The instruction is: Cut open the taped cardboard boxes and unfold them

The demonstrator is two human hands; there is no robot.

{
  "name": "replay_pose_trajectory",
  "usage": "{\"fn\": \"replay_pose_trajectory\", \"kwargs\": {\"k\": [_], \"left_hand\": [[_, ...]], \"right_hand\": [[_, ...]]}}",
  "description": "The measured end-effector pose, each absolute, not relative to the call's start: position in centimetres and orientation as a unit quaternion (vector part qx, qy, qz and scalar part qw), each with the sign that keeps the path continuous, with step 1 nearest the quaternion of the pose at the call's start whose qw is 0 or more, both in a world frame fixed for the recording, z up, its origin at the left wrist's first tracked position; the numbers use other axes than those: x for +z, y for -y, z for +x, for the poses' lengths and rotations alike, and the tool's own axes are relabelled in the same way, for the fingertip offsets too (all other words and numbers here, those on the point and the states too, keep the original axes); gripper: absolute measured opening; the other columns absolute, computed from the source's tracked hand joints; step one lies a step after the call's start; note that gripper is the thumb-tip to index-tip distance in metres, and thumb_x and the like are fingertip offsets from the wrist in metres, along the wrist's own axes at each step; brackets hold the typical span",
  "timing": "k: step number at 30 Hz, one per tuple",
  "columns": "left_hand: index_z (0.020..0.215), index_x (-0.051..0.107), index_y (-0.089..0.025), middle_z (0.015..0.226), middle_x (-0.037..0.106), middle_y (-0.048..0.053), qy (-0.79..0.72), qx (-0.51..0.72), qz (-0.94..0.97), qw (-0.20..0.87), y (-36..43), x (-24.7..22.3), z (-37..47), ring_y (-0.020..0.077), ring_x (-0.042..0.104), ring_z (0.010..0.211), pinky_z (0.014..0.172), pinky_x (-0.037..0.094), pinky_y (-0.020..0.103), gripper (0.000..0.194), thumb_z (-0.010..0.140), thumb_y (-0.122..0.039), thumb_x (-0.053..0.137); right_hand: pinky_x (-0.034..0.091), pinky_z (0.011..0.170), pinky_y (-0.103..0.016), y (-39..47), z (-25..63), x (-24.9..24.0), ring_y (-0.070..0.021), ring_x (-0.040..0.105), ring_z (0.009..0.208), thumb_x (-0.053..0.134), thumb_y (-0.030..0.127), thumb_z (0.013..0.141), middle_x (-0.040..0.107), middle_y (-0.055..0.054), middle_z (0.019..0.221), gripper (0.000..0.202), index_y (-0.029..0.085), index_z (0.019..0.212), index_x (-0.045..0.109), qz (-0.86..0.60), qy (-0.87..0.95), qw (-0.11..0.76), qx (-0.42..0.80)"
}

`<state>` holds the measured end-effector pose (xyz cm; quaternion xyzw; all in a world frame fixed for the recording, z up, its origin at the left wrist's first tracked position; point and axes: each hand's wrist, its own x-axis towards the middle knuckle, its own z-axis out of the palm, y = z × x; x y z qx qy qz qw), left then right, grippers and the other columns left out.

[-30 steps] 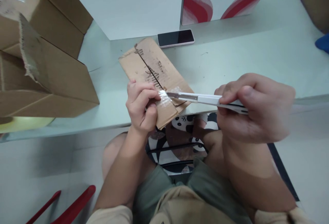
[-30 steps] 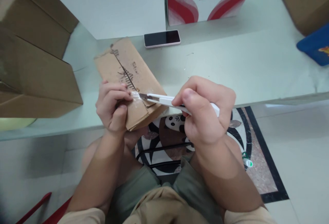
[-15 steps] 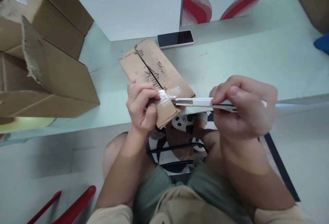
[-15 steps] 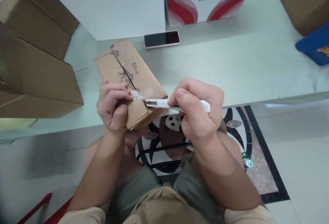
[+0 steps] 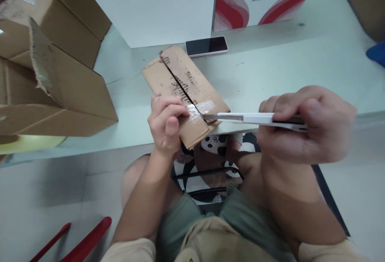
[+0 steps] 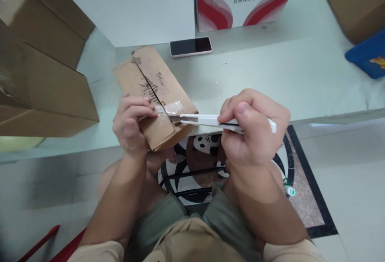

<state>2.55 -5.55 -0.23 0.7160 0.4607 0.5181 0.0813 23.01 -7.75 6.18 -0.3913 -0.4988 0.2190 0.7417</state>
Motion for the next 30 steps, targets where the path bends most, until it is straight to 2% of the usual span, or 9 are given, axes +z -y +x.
{"fn": "replay_pose_trajectory", "kwargs": {"k": [5,9,12,16,19,22,25,27,30], "left_hand": [[0.076,0.063,-0.024,0.084,0.070,0.004,-0.423,0.538,0.726,0.064,5.4,0.3,2.5,0.0229,0.066,0.085,0.105,0.045,0.051,0.039,0.102,-0.044,0.042],[0.077,0.062,-0.025,0.084,0.071,0.003,-0.414,0.540,0.730,0.063,5.3,0.3,2.5,0.0230,0.066,0.085,0.105,0.045,0.051,0.032,0.100,-0.039,0.045],[0.078,0.063,-0.026,0.084,0.071,0.003,-0.413,0.540,0.731,0.060,5.3,0.3,2.4,0.0231,0.067,0.086,0.105,0.044,0.051,0.028,0.099,-0.035,0.047],[0.079,0.065,-0.025,0.087,0.071,0.001,-0.396,0.551,0.730,0.076,5.1,0.3,2.3,0.0206,0.068,0.087,0.108,0.042,0.048,0.020,0.094,-0.022,0.053],[0.078,0.067,-0.024,0.089,0.072,0.001,-0.401,0.552,0.724,0.097,5.2,0.3,2.0,0.0202,0.068,0.089,0.110,0.041,0.047,0.020,0.091,-0.018,0.054],[0.076,0.069,-0.024,0.089,0.072,0.001,-0.413,0.562,0.706,0.124,5.2,0.3,1.4,0.0214,0.068,0.092,0.114,0.039,0.047,0.020,0.088,-0.017,0.054],[0.073,0.069,-0.025,0.089,0.071,0.003,-0.429,0.587,0.670,0.151,4.8,0.5,0.3,0.0229,0.066,0.096,0.113,0.041,0.046,0.020,0.082,-0.014,0.055],[0.071,0.069,-0.024,0.088,0.070,0.004,-0.435,0.615,0.636,0.169,4.2,0.7,-0.7,0.0229,0.065,0.096,0.106,0.046,0.045,0.021,0.073,-0.009,0.054],[0.071,0.070,-0.019,0.083,0.067,0.006,-0.438,0.663,0.580,0.180,3.2,0.9,-2.3,0.0206,0.063,0.093,0.093,0.048,0.039,0.026,0.060,-0.005,0.052]], "right_hand": [[0.027,0.034,-0.024,6.8,23.5,6.3,-0.0063,0.040,0.036,0.049,0.020,0.089,0.038,0.004,0.054,0.032,0.021,0.057,0.050,-0.350,0.447,0.813,0.128],[0.032,0.038,-0.023,5.2,24.2,4.5,-0.0069,0.052,0.045,0.050,0.036,0.100,0.049,0.004,0.071,0.024,0.024,0.081,0.059,-0.456,0.415,0.783,0.089],[0.041,0.050,-0.026,3.8,25.1,1.2,-0.0126,0.063,0.061,0.056,0.044,0.100,0.061,0.002,0.079,0.017,0.027,0.101,0.059,-0.526,0.504,0.675,0.119],[0.050,0.074,-0.037,2.8,25.4,-2.1,-0.0203,0.060,0.079,0.053,0.032,0.096,0.060,-0.005,0.088,0.013,0.022,0.100,0.062,-0.664,0.595,0.442,0.103],[0.052,0.082,-0.045,2.8,25.0,-2.5,-0.0261,0.058,0.088,0.058,0.031,0.089,0.059,-0.012,0.104,0.030,0.021,0.116,0.066,-0.738,0.600,0.279,0.133],[0.051,0.095,-0.055,3.1,24.6,-2.3,-0.0348,0.061,0.104,0.061,0.037,0.087,0.057,-0.018,0.119,0.047,0.020,0.130,0.065,-0.765,0.594,0.183,0.167],[0.043,0.108,-0.065,3.4,24.5,-2.4,-0.0445,0.055,0.128,0.061,0.037,0.088,0.052,-0.024,0.137,0.044,0.019,0.127,0.068,-0.764,0.600,0.177,0.157],[0.038,0.112,-0.071,3.5,24.5,-2.6,-0.0461,0.049,0.138,0.059,0.034,0.087,0.050,-0.024,0.145,0.045,0.020,0.130,0.066,-0.745,0.615,0.208,0.155],[0.031,0.115,-0.078,3.5,24.8,-2.4,-0.0473,0.035,0.151,0.059,0.038,0.086,0.039,-0.024,0.160,0.072,0.021,0.153,0.040,-0.737,0.589,0.310,0.119]]}}
